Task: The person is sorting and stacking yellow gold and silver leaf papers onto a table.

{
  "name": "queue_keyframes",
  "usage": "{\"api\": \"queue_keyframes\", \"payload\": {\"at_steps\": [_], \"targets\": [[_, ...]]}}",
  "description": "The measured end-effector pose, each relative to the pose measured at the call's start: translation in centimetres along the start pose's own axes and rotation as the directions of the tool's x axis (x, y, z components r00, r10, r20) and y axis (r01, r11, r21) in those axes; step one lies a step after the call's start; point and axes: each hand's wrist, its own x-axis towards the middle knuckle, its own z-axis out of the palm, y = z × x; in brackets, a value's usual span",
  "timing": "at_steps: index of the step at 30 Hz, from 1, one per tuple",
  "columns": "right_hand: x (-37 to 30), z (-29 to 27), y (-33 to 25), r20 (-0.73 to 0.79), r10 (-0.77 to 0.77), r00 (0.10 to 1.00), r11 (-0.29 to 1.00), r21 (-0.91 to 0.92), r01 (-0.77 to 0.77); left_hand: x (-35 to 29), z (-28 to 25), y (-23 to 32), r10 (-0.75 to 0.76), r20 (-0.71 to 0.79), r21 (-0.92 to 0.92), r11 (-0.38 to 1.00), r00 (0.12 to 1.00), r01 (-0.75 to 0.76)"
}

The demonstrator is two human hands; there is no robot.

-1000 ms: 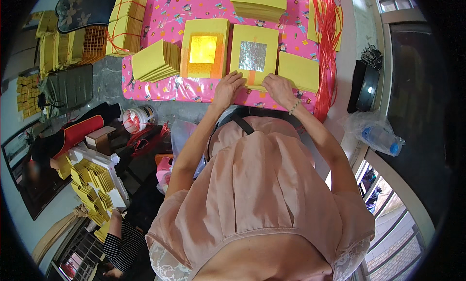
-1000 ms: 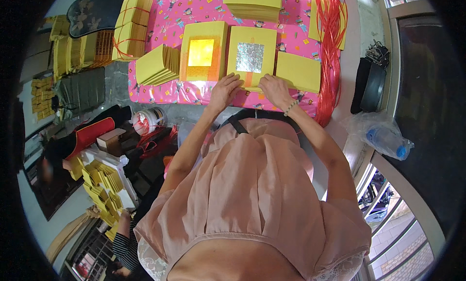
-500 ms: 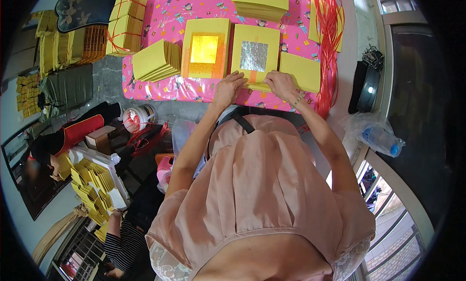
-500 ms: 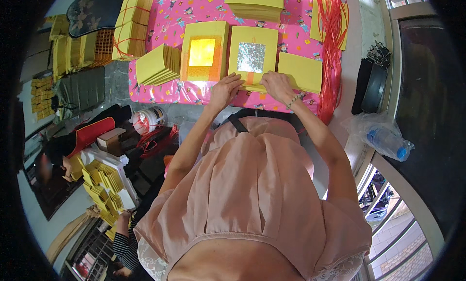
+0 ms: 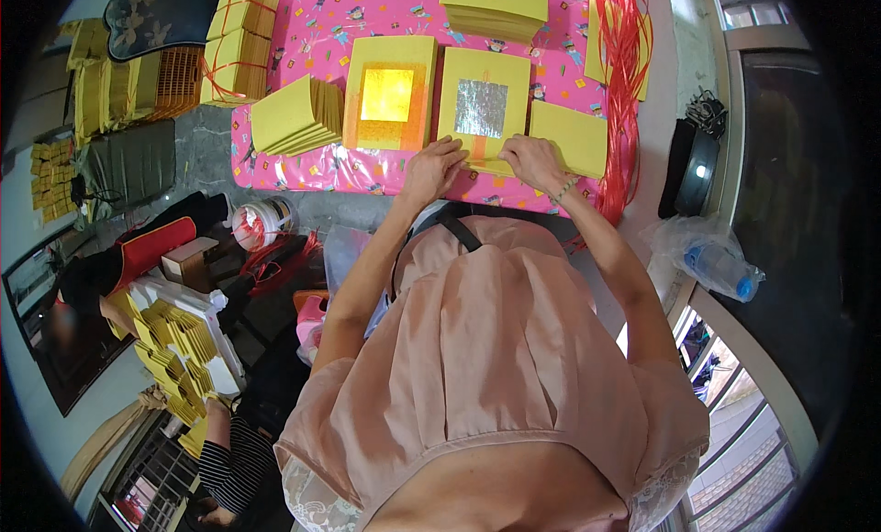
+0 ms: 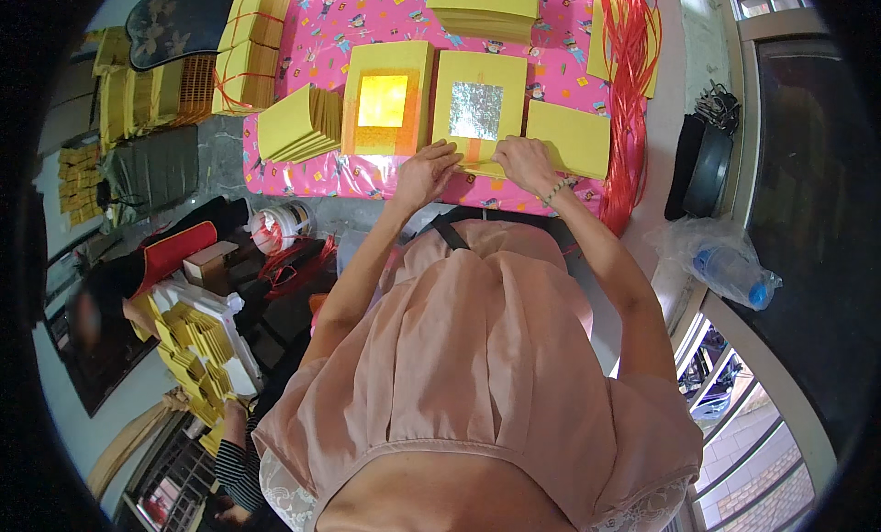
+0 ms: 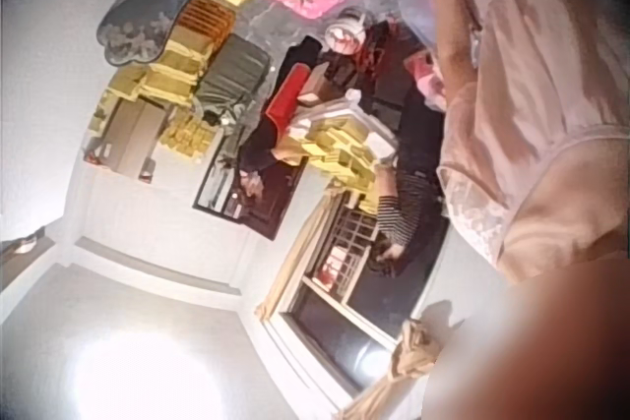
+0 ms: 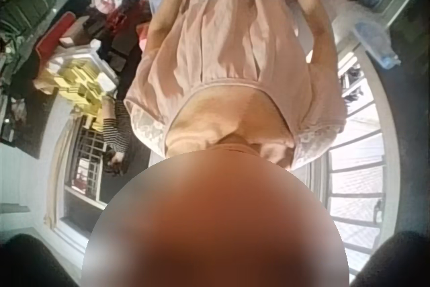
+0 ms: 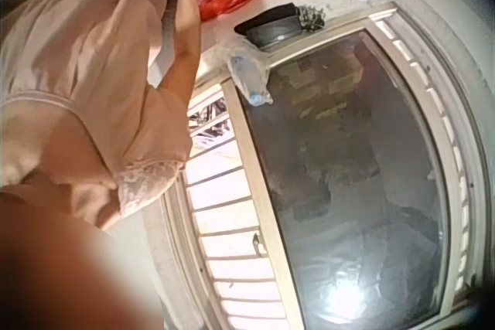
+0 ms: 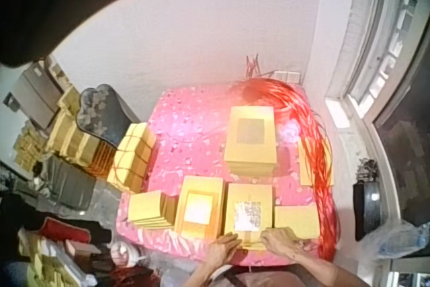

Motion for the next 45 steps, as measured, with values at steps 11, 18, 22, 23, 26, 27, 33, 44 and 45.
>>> {"api": "queue_keyframes", "payload": {"at_steps": [11,18,22,23,26,27,33,44,45], "targets": [[-0.4,-1.0,-1.2,0.073,-0.011,0.997,1.0,0.016,0.009,1.2,0.4,-0.6,0.075,-0.026,0.142,0.987,0.997,-0.07],[1.0,-1.8,-1.4,-0.068,-0.114,0.991,0.991,-0.083,0.108,3.7,-2.6,0.5,-0.123,0.286,0.098,0.99,0.95,0.099],[4.0,-4.5,-0.6,-0.098,-0.013,0.995,1.0,-0.014,0.012,4.8,-3.6,2.6,0.014,-0.098,0.044,0.999,0.995,-0.01],[5.0,-5.0,-0.2,-0.107,0.015,0.994,1.0,0.007,-0.014,5.1,-3.5,3.1,0.127,-0.269,0.169,0.982,0.955,-0.083],[8.3,-6.4,0.1,-0.098,0.078,0.992,0.996,0.045,-0.074,5.1,-1.4,2.3,0.117,-0.147,0.129,0.987,0.982,-0.099],[9.2,-6.5,1.0,-0.106,0.094,0.99,0.995,0.037,-0.091,5.7,-1.1,2.5,0.124,-0.1,0.154,0.982,0.987,-0.108],[13.3,-5.7,4.5,-0.136,0.167,0.977,0.982,-0.069,-0.178,8.4,1.0,1.9,0.069,-0.006,0.192,0.979,0.998,-0.066],[14.4,-3.5,5.0,-0.33,0.041,0.943,0.977,-0.182,-0.107,9.8,1.7,0.6,0.037,0.041,0.173,0.984,0.998,-0.044],[14.4,-3.4,5.0,-0.251,0.097,0.963,0.979,-0.149,-0.138,9.7,1.7,0.6,0.041,0.032,0.169,0.985,0.999,-0.046]]}}
